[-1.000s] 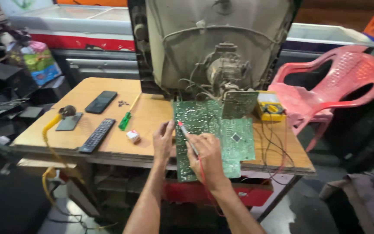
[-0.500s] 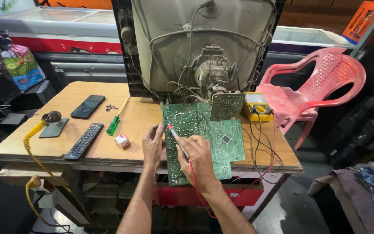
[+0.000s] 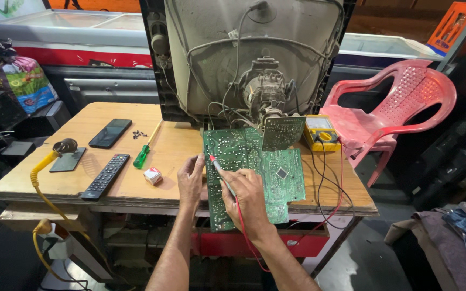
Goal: The person holds a green circuit board removed from a CRT television and probes its solder points with a multimeter test lead, steadying the board with the other hand. They reposition the board on the workbench and continue probing different points, then set the board down and reach toward the television chassis.
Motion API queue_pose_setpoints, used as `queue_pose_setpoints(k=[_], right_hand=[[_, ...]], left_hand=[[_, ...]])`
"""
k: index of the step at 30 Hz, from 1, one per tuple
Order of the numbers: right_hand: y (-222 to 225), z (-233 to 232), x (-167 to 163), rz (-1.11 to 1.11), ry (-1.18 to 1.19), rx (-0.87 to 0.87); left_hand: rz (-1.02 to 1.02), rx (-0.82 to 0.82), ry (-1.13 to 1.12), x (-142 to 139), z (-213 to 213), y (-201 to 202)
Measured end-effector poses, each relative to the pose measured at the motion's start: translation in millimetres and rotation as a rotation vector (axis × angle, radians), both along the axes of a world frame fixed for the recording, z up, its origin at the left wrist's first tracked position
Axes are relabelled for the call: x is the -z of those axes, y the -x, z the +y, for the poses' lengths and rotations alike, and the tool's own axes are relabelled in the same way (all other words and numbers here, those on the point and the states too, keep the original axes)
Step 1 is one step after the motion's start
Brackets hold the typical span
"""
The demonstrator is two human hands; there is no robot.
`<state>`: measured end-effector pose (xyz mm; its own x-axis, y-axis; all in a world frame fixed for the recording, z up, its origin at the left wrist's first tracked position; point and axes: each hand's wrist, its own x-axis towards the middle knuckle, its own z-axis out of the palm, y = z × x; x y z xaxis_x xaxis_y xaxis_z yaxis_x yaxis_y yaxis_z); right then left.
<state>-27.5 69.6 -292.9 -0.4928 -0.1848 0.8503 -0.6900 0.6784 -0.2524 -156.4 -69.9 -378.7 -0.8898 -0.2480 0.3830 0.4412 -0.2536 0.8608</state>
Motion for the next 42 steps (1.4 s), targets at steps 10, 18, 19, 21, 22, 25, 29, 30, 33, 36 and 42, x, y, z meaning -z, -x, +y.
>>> queue_pose_setpoints(k=[10, 18, 19, 21, 22, 25, 29, 30, 33, 36, 42], right_hand=[[3.2, -1.7, 1.0, 0.020, 0.003, 0.010], [4.7, 0.9, 2.5, 0.021, 0.006, 0.009], [5.2, 1.5, 3.4, 0.016, 0.005, 0.010], [6.6, 2.0, 5.3, 0.035, -0.002, 0.026], [7.7, 1.4, 6.3, 0.044, -0.004, 0.029], [10.1, 0.0, 8.0, 0.046, 0.008, 0.025], [11.9, -2.2, 7.3, 0.058, -0.009, 0.023], [11.2, -1.6, 6.9, 0.050, -0.010, 0.019], [9.2, -2.0, 6.2, 0.045, -0.002, 0.016], [7.2, -1.9, 5.6, 0.039, -0.002, 0.018], [6.1, -3.0, 5.5, 0.039, 0.000, 0.015]], left_hand=[[0.015, 0.021, -0.031, -3.3, -0.8, 0.1], [0.008, 0.018, -0.023, -6.0, 0.5, -2.7], [0.007, 0.019, -0.029, -5.5, 1.1, -1.7], [0.027, 0.051, -0.067, -3.9, 2.4, 0.8], [0.037, 0.062, -0.085, -3.3, 2.1, 2.2], [0.037, 0.021, -0.066, -2.7, 1.7, 5.4], [0.058, 0.035, -0.098, -2.3, -0.9, 6.0], [0.050, 0.032, -0.094, -2.4, -1.4, 5.3], [0.080, 0.025, -0.083, -3.6, -1.5, 5.0], [0.080, 0.016, -0.068, -2.8, -1.2, 4.2], [0.088, 0.019, -0.064, -1.4, -2.2, 4.0]])
